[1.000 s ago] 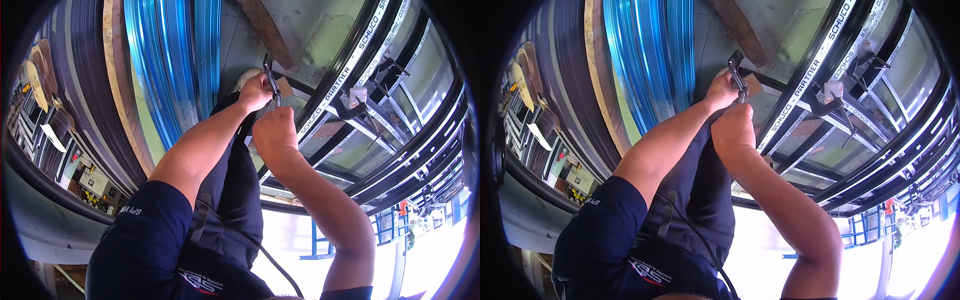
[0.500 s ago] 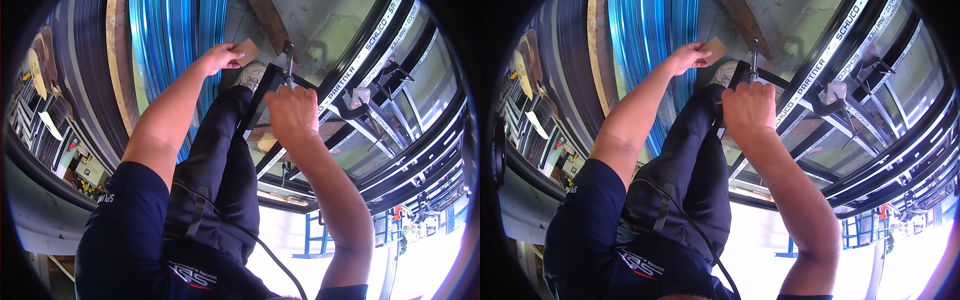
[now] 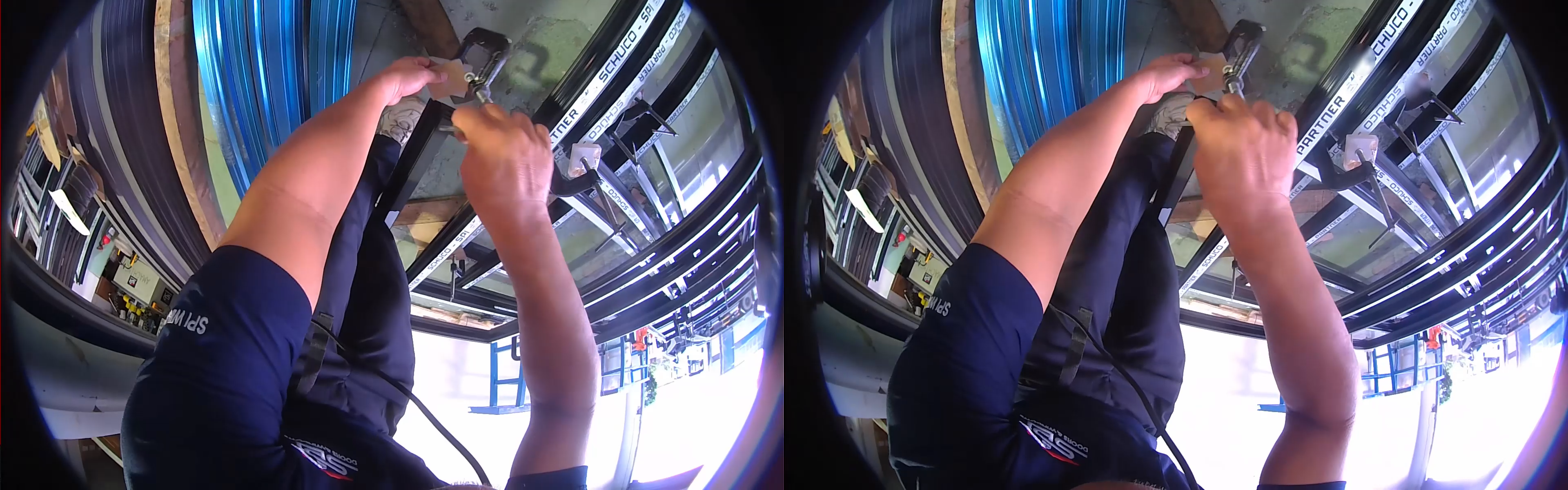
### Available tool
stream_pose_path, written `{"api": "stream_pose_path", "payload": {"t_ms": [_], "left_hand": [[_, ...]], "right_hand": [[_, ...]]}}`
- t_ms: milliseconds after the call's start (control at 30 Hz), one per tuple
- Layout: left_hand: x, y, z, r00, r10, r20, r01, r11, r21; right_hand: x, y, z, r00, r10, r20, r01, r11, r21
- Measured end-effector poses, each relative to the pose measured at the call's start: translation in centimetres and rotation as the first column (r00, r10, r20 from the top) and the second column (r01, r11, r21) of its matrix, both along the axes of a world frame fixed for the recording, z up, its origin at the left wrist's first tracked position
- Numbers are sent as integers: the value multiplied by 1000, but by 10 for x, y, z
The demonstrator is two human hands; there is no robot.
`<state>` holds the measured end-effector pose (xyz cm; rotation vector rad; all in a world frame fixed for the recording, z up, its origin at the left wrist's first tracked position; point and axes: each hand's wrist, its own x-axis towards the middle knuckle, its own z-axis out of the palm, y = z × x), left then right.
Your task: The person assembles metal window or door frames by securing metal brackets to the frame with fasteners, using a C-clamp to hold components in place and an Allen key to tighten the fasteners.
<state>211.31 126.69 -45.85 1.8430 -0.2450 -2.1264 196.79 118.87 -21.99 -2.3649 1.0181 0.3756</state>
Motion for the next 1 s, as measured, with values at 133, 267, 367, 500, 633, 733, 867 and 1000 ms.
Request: {"api": "stream_pose_path", "payload": {"t_ms": [133,267,367,500,633,733,867,1000], "left_hand": [[14,7,-18,985,-75,158,89,992,-86],[14,17,-44,928,-223,299,236,972,-9],[2,19,-65,908,-234,348,275,959,-71],[-17,7,-89,923,-260,284,294,952,-86],[-11,48,-145,954,-163,251,274,811,-517],[-16,28,-119,846,-287,450,475,789,-389],[6,-8,-11,706,-412,577,651,699,-297],[48,-11,55,832,-289,473,495,771,-400]], "right_hand": [[-15,-12,31,979,-103,177,113,992,-49],[-45,-10,72,879,-254,403,231,967,106],[-67,-6,104,870,-355,344,306,933,189],[-84,17,136,794,-538,283,436,829,351],[-64,24,153,748,-614,253,472,759,448],[-83,47,162,715,-635,292,501,757,419],[-96,66,189,643,-663,383,565,748,348],[-106,83,237,644,-674,362,593,739,320]]}}
